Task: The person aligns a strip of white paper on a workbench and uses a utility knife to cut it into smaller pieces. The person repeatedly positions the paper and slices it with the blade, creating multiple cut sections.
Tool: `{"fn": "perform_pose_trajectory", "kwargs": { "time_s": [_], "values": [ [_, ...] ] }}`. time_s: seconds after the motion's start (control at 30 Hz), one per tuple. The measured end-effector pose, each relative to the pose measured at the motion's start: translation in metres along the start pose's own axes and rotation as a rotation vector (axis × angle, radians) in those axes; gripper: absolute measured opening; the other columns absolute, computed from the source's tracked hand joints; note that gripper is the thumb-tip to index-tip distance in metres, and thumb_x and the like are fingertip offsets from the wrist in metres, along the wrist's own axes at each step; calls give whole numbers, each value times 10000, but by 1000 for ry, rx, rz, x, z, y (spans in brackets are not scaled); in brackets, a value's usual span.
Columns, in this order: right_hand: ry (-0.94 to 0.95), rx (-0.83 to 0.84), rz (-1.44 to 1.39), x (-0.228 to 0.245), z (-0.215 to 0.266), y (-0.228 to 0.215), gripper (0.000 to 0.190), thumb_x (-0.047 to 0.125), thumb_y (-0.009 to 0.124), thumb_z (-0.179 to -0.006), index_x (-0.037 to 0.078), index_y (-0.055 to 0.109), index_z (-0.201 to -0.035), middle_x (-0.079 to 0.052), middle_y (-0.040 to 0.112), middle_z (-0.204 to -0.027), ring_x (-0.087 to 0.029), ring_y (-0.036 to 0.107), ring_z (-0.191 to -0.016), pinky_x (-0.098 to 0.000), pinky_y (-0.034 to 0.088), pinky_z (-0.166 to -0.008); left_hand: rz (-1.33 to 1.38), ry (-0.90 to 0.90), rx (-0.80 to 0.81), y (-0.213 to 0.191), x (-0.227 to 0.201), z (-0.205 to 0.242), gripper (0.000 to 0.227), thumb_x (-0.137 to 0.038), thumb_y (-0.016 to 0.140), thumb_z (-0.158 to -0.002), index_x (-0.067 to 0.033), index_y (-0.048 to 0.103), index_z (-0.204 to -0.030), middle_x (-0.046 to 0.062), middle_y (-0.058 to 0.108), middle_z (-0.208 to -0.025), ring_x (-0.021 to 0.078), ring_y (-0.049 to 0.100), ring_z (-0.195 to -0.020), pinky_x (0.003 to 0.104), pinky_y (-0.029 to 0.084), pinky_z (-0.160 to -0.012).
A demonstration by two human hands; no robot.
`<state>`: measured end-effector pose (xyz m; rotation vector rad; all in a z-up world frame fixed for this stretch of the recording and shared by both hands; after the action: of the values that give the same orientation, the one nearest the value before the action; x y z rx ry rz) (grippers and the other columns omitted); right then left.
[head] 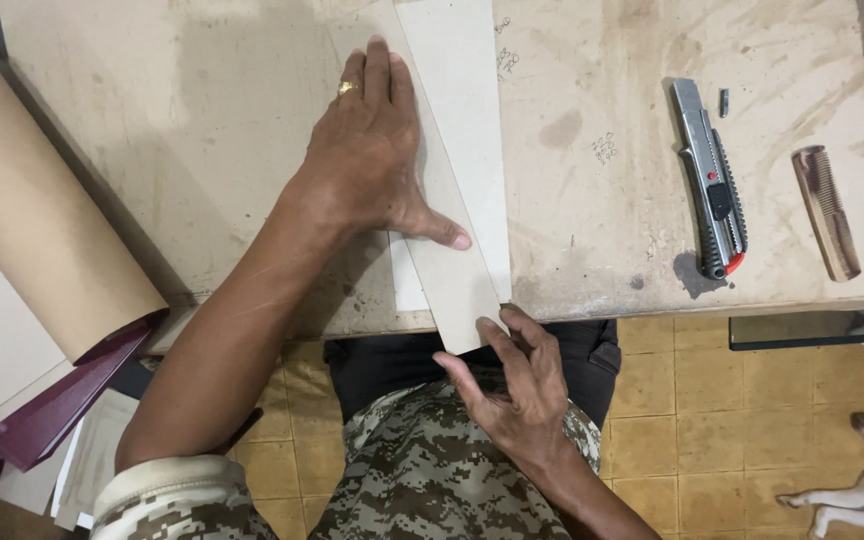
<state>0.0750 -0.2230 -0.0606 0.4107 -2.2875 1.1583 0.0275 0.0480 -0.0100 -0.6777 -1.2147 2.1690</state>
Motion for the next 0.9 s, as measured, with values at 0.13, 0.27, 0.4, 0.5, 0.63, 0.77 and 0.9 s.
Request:
{"fn": "perform_pose_trajectory", "kwargs": {
  "time_s": [0.13,0.27,0.4,0.5,0.63,0.77,0.9],
  "values": [
    [-4,15,-5,-7,8,4,607,338,961,-797,44,650,-1227,-180,594,-1258,-291,638,-1120,-360,656,-901,10,2,3,1,0,0,1869,-921,991,-418,140,-46,-1554,343,-89,-1648,483,-21,-1540,528,127,-1244],
    [4,15,-15,-3,4,1,599,309,968,-793,39,653,-1226,-181,605,-1233,-297,644,-1118,-364,653,-904,11,1,2,1,1,0,1880,-920,996,-408,145,-51,-1550,353,-86,-1645,488,-22,-1539,527,123,-1245],
    [23,26,-27,-3,3,0,599,287,976,-789,46,657,-1236,-185,610,-1236,-291,640,-1120,-342,656,-870,10,-10,19,0,-1,0,1879,-919,990,-407,138,-58,-1554,347,-98,-1648,477,-40,-1542,506,87,-1252],
    [13,25,-55,-7,6,2,619,283,974,-792,46,634,-1253,-185,585,-1218,-283,619,-1110,-318,679,-843,0,-9,9,1,0,-1,1878,-925,988,-406,138,-50,-1554,347,-87,-1648,483,-26,-1540,513,109,-1248],
    [-2,69,-34,2,-4,-7,656,306,966,-798,57,619,-1296,-198,538,-1276,-308,647,-1138,-341,693,-876,11,-7,6,-3,-6,-1,1870,-917,991,-427,144,-61,-1550,351,-97,-1646,486,-31,-1540,508,108,-1248],
    [-99,100,248,20,-27,-17,505,390,878,-847,145,694,-1249,-135,667,-1341,-308,702,-970,-391,546,-776,-120,-70,69,6,0,-8,1857,-1000,892,-453,129,-83,-1559,362,-130,-1646,511,-59,-1532,481,32,-1245],
    [73,121,289,20,-22,-9,522,426,875,-749,207,723,-1198,-46,696,-1322,-235,735,-1029,-407,586,-885,124,97,-127,-12,21,2,1336,-788,929,-577,41,342,-1446,225,282,-1562,448,263,-1446,580,309,-1120]
  ]
}}
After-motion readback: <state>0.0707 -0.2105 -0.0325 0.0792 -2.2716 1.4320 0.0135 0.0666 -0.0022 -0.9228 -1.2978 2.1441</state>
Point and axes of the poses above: each hand's wrist, its own z-axis away from the middle knuckle, its own y-axis out of the palm, x = y × z, the point moved 3 cm from there along -z, towards the middle knuckle
